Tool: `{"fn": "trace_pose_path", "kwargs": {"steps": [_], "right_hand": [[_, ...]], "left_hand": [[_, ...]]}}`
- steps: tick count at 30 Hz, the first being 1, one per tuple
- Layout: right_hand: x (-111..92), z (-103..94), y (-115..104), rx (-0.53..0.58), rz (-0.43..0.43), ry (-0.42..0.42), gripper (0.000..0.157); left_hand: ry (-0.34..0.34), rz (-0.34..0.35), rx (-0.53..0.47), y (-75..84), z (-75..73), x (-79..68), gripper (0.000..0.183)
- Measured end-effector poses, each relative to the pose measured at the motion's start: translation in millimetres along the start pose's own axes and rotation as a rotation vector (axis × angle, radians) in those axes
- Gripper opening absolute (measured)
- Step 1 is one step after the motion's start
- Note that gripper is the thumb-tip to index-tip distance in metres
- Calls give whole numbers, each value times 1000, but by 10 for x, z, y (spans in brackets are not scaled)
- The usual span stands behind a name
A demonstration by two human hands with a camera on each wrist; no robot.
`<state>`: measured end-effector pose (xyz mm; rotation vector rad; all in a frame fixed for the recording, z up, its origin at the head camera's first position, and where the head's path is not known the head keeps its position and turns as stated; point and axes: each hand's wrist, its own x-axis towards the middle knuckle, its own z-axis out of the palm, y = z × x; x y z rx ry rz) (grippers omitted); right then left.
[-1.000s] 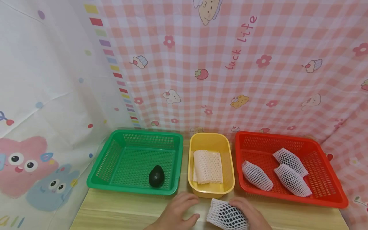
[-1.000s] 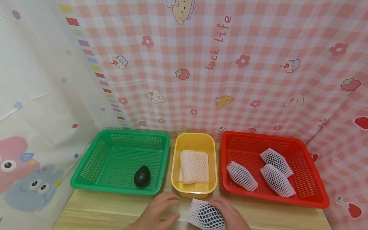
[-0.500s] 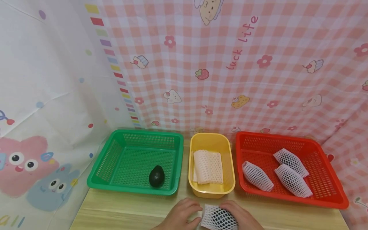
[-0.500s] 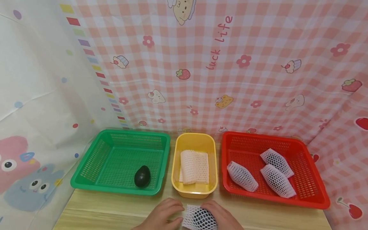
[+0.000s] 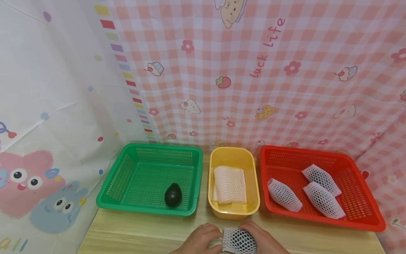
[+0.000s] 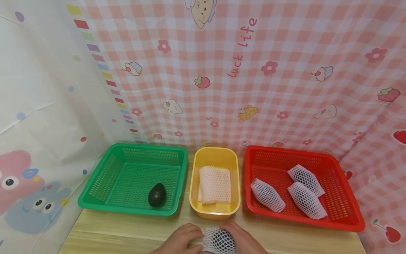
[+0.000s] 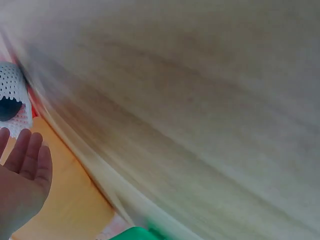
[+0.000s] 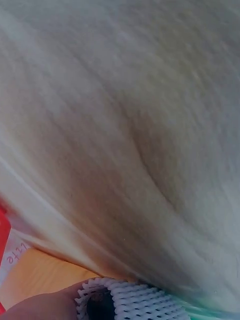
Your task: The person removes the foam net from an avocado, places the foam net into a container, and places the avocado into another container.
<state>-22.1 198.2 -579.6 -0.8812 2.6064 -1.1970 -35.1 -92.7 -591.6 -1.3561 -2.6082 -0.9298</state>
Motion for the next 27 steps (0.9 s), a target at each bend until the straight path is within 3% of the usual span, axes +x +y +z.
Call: {"fn": "trace_pose_path", "kwargs": {"steps": [4,11,16,22,27], "right_hand": [[-27,-13,-25,-52,88,9,79],[-124,-104,10,-101,190,17,91],[-205,-186,75,-109,183,0,91],[-247,-230,100,-60,225,-53,82],[-271,-216,152,-17,149,-39,70]], "left_hand": [[-11,-6,-35,2,16,5,20],[-109,-21,-128,19,-8,38,22],[-138,-32,-154,41,-3,69,23],[-73,4,-200,17,76,105,26],[-79,-20,-288,-97,264,95,29]]}}
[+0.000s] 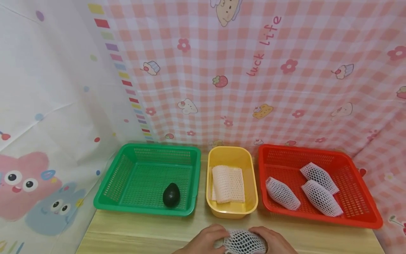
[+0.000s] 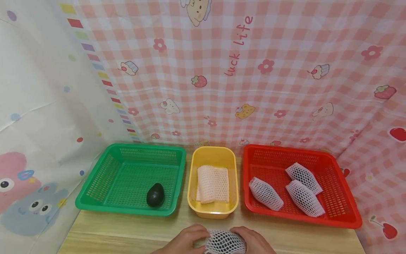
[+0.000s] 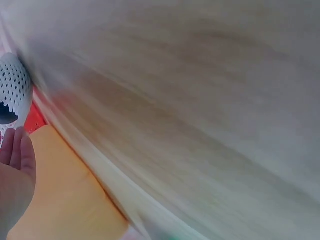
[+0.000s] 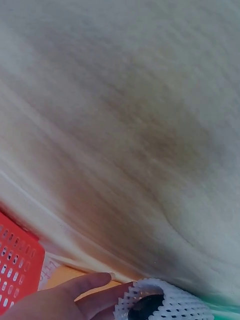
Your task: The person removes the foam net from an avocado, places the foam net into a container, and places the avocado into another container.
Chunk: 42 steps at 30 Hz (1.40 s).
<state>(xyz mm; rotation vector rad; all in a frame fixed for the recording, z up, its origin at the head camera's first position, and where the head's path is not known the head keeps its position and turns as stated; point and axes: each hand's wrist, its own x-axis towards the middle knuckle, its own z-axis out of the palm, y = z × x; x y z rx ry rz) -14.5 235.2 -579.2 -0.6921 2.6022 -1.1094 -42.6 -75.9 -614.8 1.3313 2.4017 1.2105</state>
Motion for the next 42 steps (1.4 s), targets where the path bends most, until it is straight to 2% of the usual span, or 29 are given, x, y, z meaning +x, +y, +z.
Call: {"fn": "trace_pose_path", "kwargs": {"steps": [4,9,12,16,19,26,29,31,34,37,39,42], "right_hand": [[5,16,34,24,-60,17,58],[20,28,50,86,-81,14,49],[19,69,81,102,-139,50,43],[22,140,124,110,-219,116,39],[38,167,129,128,-248,142,38],[52,174,88,158,-256,158,35],[49,171,59,160,-246,163,32],[49,170,41,159,-239,167,30],[48,177,26,153,-246,182,29],[55,187,34,151,-275,198,29],[62,197,44,146,-301,215,29],[71,213,48,148,-320,232,29]], "left_hand": [[-42,-34,-55,-157,130,3,33],[-68,-40,-42,-266,233,13,38],[-62,-19,-7,-232,219,30,42],[-72,-9,15,-4,39,82,45],[-77,-12,44,63,-20,99,47],[-10,19,75,-304,292,46,57],[-11,20,65,-348,324,46,60],[-21,4,25,-261,263,65,59],[-47,-22,-11,15,64,132,57],[-79,-42,-12,227,-95,200,55],[-81,-38,-2,240,-105,210,55],[-107,-75,-16,229,-91,215,57]]}}
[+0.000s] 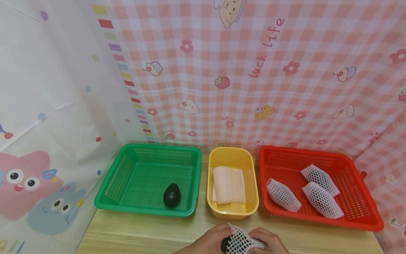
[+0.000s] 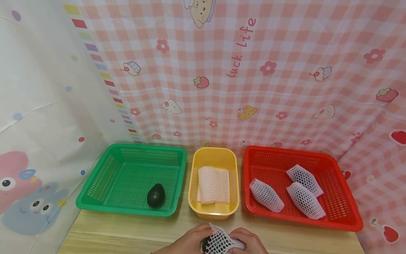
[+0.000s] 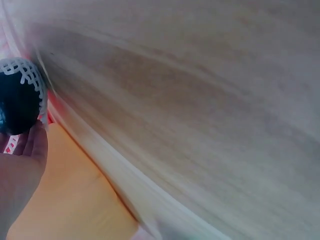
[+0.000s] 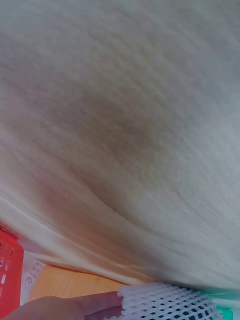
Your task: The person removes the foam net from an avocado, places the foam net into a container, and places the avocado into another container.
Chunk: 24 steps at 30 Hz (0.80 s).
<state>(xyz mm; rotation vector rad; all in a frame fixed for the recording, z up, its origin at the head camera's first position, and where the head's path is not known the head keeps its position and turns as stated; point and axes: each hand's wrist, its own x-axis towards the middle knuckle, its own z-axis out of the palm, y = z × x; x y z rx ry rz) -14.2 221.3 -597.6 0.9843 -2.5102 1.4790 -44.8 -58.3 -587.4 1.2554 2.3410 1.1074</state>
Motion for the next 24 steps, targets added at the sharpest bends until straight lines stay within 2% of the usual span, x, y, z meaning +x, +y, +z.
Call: {"fn": "trace_pose_path", "kwargs": {"steps": [4,7,12,16,24], "right_hand": [[-5,11,3,2,-9,12,28],[-14,12,0,-19,-9,19,28],[-30,25,-16,-50,35,21,26],[-32,29,-13,-61,67,15,24],[-23,-8,9,-43,65,-12,23]], "left_hand": [[-28,-46,0,25,6,5,58],[-36,-68,43,48,10,13,58],[-30,-65,83,51,30,16,55],[-31,-73,64,44,50,16,52],[-52,-119,-6,65,31,28,54]]}}
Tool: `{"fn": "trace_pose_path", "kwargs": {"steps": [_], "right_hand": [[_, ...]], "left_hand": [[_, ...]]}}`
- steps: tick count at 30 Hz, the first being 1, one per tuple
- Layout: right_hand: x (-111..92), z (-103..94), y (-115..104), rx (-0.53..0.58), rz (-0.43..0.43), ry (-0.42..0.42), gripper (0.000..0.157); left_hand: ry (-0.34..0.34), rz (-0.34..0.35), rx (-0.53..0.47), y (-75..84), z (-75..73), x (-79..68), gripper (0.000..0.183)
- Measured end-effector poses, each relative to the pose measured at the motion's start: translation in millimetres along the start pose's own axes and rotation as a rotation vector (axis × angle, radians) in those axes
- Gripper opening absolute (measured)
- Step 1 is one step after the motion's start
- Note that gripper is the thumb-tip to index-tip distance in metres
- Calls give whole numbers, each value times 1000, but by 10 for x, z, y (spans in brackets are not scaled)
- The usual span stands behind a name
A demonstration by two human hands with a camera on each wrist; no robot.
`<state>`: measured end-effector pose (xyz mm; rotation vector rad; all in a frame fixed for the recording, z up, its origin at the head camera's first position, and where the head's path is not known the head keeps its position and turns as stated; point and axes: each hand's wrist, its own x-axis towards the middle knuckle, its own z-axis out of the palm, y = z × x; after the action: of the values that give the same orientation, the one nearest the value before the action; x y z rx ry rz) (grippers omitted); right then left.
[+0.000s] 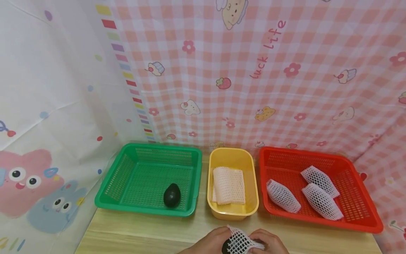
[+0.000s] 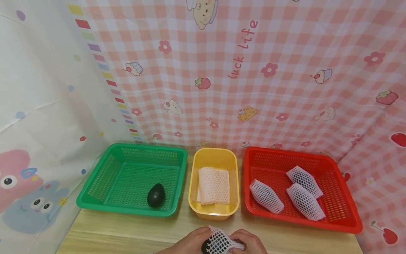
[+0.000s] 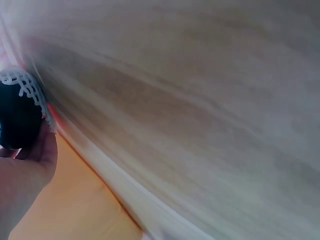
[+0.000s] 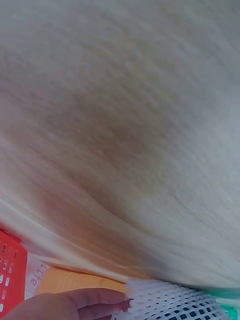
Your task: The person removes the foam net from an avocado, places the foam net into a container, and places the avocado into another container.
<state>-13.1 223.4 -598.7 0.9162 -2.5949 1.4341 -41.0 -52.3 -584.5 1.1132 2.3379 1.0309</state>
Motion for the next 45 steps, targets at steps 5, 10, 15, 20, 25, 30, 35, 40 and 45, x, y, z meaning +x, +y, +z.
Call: {"fn": "trace_pose_path", "kwargs": {"steps": [5,10,15,20,25,30,35,40,45], "right_hand": [[6,-3,-17,6,37,-6,19],[-14,-10,-22,-18,50,17,19],[-52,-45,-30,-37,82,45,20],[-57,-103,-51,-29,148,36,16],[-65,-138,-62,-64,132,62,19],[-78,-173,-111,-108,191,94,17],[-77,-219,-203,-154,277,122,20],[-82,-309,-294,-168,318,90,17],[-109,-356,-339,-139,223,155,20]], "left_hand": [[-26,-47,-22,1,-29,-18,58],[-51,-68,32,-16,-47,-77,66],[-19,-27,67,-56,-45,-146,72],[-3,-63,3,-69,-82,-196,75],[9,-126,-108,-55,-152,-252,76],[90,-56,-13,-31,-206,-332,68],[222,81,149,-43,-241,-402,68],[302,142,162,-27,-302,-452,74],[307,162,165,26,-373,-502,79]]}}
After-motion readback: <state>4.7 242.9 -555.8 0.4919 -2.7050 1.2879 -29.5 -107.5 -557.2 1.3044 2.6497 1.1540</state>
